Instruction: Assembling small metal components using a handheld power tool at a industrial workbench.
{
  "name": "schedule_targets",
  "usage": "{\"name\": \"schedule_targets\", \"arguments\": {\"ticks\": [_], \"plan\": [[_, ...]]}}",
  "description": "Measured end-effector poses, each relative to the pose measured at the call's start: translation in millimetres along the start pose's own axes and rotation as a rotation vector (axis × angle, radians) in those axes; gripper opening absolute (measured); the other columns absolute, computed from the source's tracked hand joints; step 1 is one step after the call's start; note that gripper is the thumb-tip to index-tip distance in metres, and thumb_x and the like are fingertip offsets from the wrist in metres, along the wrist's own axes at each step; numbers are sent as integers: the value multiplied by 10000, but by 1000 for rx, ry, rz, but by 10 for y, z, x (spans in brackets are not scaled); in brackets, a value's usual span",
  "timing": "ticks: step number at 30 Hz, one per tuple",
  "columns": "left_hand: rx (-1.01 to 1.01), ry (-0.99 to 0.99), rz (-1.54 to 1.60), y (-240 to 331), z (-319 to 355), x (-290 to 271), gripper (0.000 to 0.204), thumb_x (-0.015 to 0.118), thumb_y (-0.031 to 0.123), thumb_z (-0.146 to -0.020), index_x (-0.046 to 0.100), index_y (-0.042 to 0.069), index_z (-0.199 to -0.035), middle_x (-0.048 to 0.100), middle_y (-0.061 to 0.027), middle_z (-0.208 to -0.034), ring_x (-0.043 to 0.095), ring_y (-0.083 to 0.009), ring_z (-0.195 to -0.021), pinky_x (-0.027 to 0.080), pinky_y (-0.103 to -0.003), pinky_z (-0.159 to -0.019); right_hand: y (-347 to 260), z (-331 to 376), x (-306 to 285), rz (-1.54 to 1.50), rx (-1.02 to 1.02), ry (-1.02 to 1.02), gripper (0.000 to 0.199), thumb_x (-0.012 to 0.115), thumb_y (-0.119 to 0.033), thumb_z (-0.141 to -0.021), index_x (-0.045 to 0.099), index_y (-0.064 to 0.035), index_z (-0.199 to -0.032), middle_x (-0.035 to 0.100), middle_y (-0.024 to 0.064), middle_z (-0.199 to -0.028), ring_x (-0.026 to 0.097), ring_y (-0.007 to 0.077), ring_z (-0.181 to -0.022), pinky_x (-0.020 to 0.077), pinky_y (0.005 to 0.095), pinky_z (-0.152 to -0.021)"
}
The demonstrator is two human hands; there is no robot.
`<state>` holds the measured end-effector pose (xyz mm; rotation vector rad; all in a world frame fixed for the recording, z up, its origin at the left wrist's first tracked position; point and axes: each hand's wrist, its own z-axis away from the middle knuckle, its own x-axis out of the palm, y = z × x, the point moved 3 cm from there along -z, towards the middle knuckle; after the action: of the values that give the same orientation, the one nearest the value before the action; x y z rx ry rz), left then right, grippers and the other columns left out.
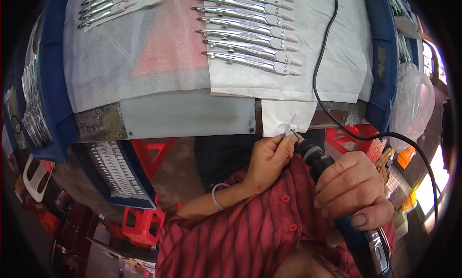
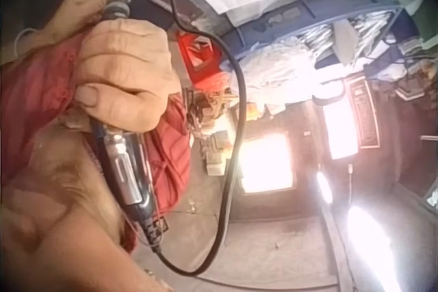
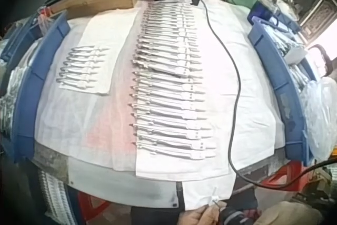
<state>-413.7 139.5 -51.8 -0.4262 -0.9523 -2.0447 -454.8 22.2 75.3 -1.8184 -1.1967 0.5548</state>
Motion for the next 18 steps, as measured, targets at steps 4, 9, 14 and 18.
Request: {"name": "schedule_targets", "arguments": {"ticks": [4,9,14,18], "plan": [[-23,-37,27,-55,2,-21,215,500,180,-957,624,8,-997,538,58,-705,414,5,-586,305,-151,-500,-16,-47,-5,7,34,-26,171,616,-71,-800,487,-19,-898,615,148,-695,613,245,-568,523,335,-522],[0,-14,25,-50,-10,1,219,508,188,-951,616,5,-899,516,50,-655,404,-4,-560,310,-169,-485,27,-48,-2,129,58,-136,410,735,-234,-782,411,-70,-973,621,72,-742,636,179,-595,530,270,-526],[51,14,-24,-36,5,-15,269,514,199,-946,602,1,-789,485,42,-593,392,-17,-529,317,-189,-472,24,-27,49,39,19,38,236,674,-22,-743,479,-25,-876,619,142,-679,608,234,-539,504,316,-477],[33,-11,13,15,-3,5,236,506,172,-946,623,-1,-837,490,42,-609,396,-14,-537,320,-183,-478,-39,-12,-41,141,47,-123,459,733,-237,-783,411,-70,-1064,620,70,-751,635,181,-592,533,279,-537]]}}
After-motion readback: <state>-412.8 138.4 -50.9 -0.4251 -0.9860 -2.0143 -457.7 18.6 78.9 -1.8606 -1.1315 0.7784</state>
